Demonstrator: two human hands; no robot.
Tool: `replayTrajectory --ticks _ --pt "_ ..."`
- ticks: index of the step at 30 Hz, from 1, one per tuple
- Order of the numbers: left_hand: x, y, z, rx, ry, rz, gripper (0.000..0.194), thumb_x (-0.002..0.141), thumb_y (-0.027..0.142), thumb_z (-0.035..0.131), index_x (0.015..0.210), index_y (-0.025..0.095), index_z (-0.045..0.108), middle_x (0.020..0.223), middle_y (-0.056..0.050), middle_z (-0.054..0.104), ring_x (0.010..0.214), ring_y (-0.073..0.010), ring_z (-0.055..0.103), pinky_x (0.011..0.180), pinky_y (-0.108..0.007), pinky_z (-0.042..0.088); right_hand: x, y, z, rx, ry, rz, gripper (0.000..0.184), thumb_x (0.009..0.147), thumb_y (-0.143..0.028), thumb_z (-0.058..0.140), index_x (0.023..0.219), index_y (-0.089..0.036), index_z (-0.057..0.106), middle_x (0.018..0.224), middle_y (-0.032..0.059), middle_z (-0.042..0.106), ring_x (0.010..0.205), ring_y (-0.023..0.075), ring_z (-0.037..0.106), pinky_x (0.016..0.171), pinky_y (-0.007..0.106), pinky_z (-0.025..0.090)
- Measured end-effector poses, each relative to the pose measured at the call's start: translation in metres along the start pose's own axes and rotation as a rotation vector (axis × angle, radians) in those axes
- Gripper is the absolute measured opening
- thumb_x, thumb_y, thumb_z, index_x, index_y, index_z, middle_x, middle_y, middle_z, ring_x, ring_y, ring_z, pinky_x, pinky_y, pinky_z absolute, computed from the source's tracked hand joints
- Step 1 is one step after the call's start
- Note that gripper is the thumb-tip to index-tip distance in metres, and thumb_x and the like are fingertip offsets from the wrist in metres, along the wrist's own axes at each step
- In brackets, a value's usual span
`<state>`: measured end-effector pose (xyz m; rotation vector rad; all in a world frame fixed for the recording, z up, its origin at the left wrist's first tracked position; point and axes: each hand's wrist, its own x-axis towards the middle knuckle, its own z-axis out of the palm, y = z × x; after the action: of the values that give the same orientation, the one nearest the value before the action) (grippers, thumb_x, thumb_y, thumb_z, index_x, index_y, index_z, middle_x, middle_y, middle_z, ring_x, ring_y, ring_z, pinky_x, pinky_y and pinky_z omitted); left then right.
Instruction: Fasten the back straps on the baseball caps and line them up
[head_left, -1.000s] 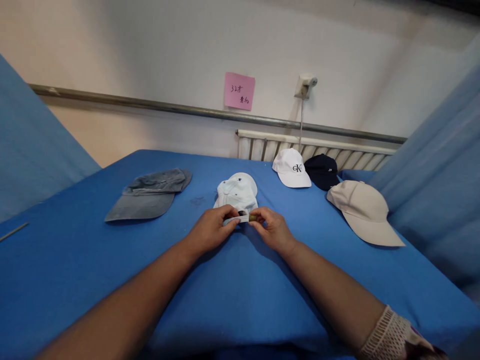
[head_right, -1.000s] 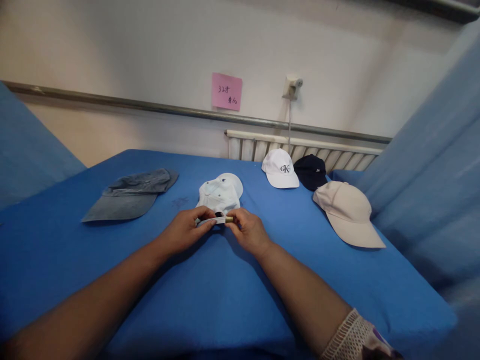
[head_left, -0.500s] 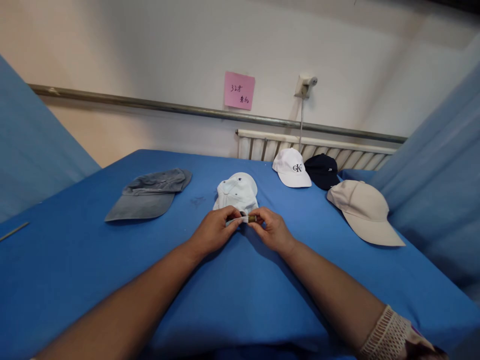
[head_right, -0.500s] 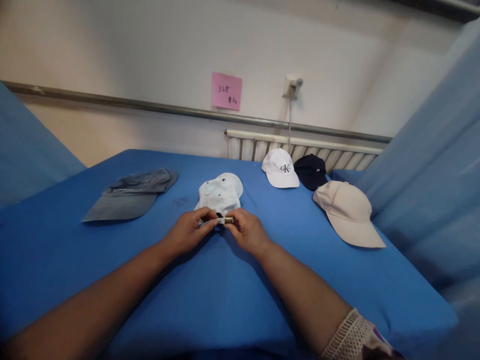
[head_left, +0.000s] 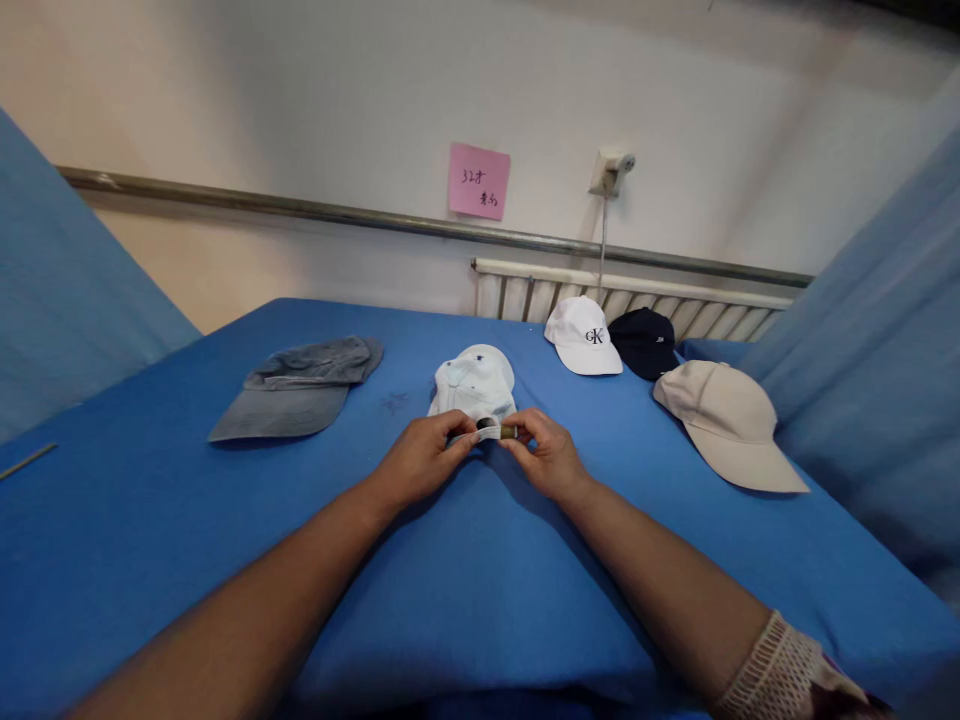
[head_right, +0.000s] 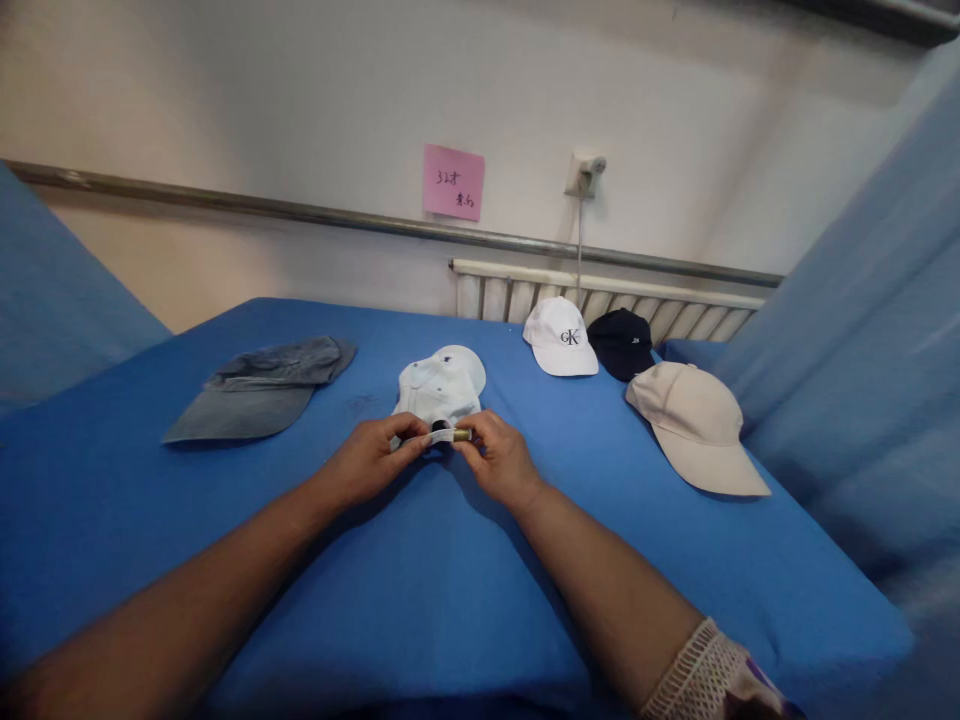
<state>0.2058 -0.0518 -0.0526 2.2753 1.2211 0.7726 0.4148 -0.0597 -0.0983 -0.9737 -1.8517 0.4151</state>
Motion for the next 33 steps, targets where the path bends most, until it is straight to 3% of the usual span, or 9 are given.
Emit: replayTrajectory --ticks 7,16,22,30,33 --pt "0.001 -0.0018 0.0051 -0.044 0.011 -0.026 0.025 0.089 0.037 0.051 0.083 0.018 0.066 0.076 0.0 0.067 0.069 -0.0152 0.058 0.065 -0.026 0.041 0.0017 -0.0027 0.0 0.013 -0.057 -0.036 0.013 0.085 -0.021 0.063 0.098 -0.022 0.063 0.086 0.0021 0.062 0.075 0.0156 0.058 0.066 0.026 0.049" --pt "0.0014 -0.0008 0.0066 -0.202 0.014 -0.038 0.026 0.086 0.038 0.053 0.078 0.017 0.065 0.072 0.001 0.063 0.07 -0.0147 0.056 0.065 -0.025 0.043 0.0002 -0.0003 0.0023 0.038 -0.029 -0.016 0.012 0.085 -0.02 0.062 0.097 -0.021 0.063 0.085 0.0012 0.061 0.073 0.0145 0.057 0.067 0.026 0.048" --pt "0.0013 0.0036 0.0041 -0.131 0.024 -0.065 0.025 0.087 0.036 0.052 0.084 0.018 0.069 0.081 -0.001 0.069 0.075 -0.0173 0.061 0.07 -0.027 0.043 -0.0004 -0.001 0.0023 0.054 -0.023 -0.002 0.012 0.084 -0.021 0.063 0.096 -0.021 0.064 0.084 0.0012 0.062 0.071 0.014 0.057 0.066 0.026 0.048" --pt "0.0033 -0.0014 0.0088 -0.377 -0.047 -0.092 0.026 0.085 0.036 0.054 0.076 0.015 0.065 0.07 -0.001 0.061 0.065 -0.0135 0.053 0.062 -0.025 0.04 0.0 -0.0016 0.0026 0.079 -0.038 0.013 0.011 0.084 -0.022 0.062 0.095 -0.022 0.063 0.085 0.0013 0.062 0.073 0.0148 0.057 0.065 0.026 0.047" --pt "0.0039 -0.0028 0.0105 -0.353 -0.027 -0.106 0.026 0.085 0.036 0.055 0.077 0.015 0.066 0.071 -0.001 0.061 0.066 -0.0137 0.053 0.062 -0.025 0.04 0.0001 -0.0019 0.0028 0.074 -0.042 -0.002 0.012 0.084 -0.02 0.063 0.095 -0.022 0.063 0.084 0.0011 0.061 0.073 0.0146 0.056 0.065 0.026 0.047"
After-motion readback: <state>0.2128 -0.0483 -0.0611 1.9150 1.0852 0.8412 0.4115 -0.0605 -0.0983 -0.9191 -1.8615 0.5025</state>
